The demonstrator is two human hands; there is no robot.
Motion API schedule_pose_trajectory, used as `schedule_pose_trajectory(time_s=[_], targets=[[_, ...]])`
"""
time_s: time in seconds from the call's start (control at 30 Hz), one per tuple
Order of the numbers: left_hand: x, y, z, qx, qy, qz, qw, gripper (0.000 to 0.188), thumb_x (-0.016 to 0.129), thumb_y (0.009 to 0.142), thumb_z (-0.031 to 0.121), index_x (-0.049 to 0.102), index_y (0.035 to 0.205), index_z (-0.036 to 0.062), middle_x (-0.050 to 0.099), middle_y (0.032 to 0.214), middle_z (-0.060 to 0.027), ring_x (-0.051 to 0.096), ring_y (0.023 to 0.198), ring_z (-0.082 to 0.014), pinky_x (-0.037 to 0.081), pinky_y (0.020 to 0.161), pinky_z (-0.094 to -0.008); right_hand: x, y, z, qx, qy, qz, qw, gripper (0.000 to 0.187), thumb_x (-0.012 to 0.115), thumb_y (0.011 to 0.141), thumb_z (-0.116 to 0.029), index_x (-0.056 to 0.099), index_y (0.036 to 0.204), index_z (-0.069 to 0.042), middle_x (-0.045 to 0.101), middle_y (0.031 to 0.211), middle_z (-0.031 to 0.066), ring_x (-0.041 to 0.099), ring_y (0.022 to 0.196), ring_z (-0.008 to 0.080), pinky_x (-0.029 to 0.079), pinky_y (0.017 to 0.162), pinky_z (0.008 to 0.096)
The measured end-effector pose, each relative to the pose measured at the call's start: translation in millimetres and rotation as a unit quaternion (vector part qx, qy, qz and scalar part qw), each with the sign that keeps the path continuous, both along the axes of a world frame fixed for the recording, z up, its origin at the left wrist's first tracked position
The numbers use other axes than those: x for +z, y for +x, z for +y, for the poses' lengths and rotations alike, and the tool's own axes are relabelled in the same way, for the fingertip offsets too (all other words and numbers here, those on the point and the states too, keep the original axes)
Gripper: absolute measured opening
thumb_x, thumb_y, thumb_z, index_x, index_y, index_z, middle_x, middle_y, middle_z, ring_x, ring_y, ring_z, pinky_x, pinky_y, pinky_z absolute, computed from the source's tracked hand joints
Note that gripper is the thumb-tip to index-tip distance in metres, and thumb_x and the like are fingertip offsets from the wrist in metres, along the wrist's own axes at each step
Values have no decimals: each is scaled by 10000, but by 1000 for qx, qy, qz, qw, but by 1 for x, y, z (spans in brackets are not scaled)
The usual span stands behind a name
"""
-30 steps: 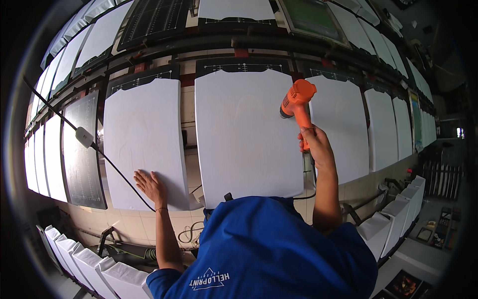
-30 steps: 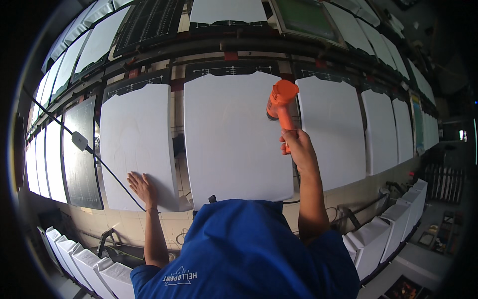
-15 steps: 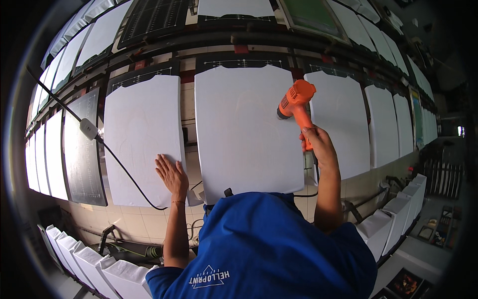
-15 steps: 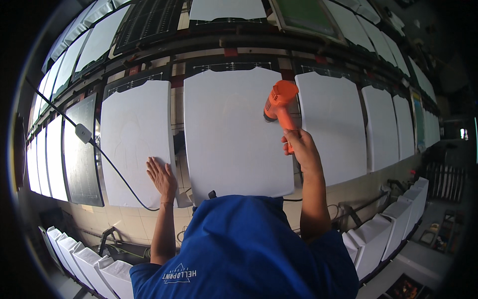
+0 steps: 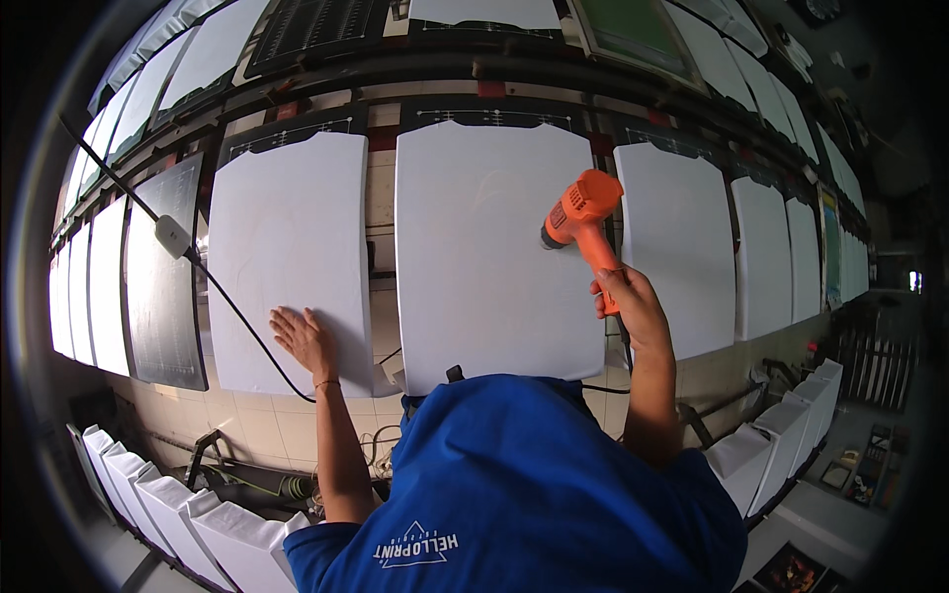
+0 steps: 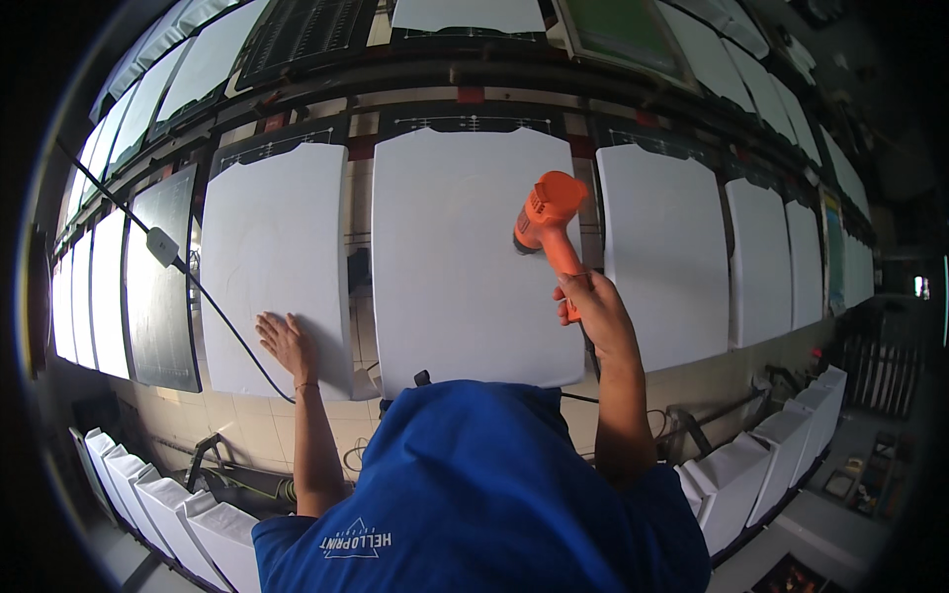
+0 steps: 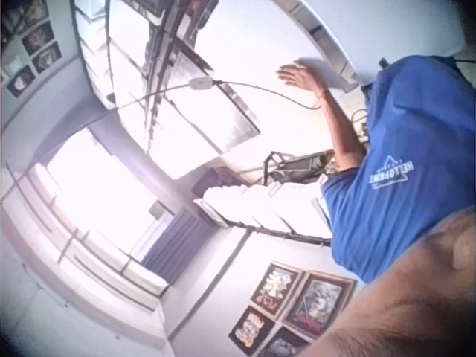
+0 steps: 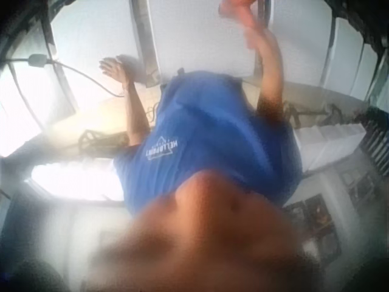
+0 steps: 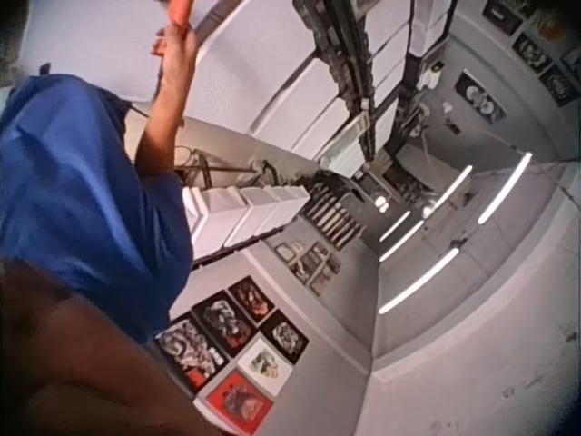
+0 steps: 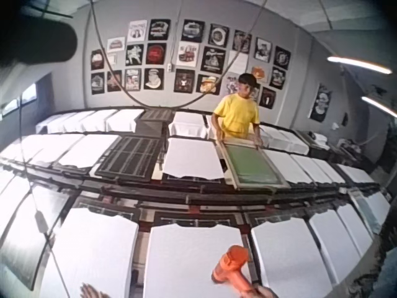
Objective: The person uses an orange heat gun to apply heat to a white fabric sheet stretched over a frame. They move the heat gun across the surface while using their left hand to press and smooth the fabric, ensuring it adheres to the frame.
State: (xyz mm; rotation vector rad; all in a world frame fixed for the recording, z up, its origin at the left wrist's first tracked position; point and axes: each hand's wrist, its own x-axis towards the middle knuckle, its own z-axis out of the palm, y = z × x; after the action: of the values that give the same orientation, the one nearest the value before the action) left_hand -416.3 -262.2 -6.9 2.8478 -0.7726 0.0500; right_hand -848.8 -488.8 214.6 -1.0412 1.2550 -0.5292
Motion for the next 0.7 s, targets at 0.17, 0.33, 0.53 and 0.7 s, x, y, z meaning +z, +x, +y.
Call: schedule_pose_trajectory(time_s=[0.17,0.33,0.53,0.7], targets=[[9,-61,-4,-157,-18,6,987,630,334,1042,378,210,1529,-2,189,1604,-174,106,1500,-326,74,1207,-460,-1,44,5,75,24,-48,996,438,632,944,-353,563,1149,27,586,848,55,560,647,99,483,573,253],[-3,-16,32,-82,-8,-6,997,630,333,1043,374,205,1528,-8,178,1608,-172,102,1501,-320,70,1207,-457,-3,86,9,156,28,-76,984,450,630,944,-360,556,1155,30,586,848,55,557,659,99,478,579,253],[2,12,31,56,-31,15,998,645,312,1041,400,215,1521,-19,175,1607,-179,107,1501,-315,85,1206,-465,0,109,13,216,54,-72,972,420,619,952,-358,560,1118,23,572,839,47,559,659,97,477,585,251],[7,-32,9,-36,-6,19,999,644,328,1038,383,202,1524,-20,167,1604,-195,97,1500,-332,56,1208,-462,-6,116,26,242,47,-74,966,411,628,945,-346,560,1108,25,570,842,47,561,658,95,481,591,253]])
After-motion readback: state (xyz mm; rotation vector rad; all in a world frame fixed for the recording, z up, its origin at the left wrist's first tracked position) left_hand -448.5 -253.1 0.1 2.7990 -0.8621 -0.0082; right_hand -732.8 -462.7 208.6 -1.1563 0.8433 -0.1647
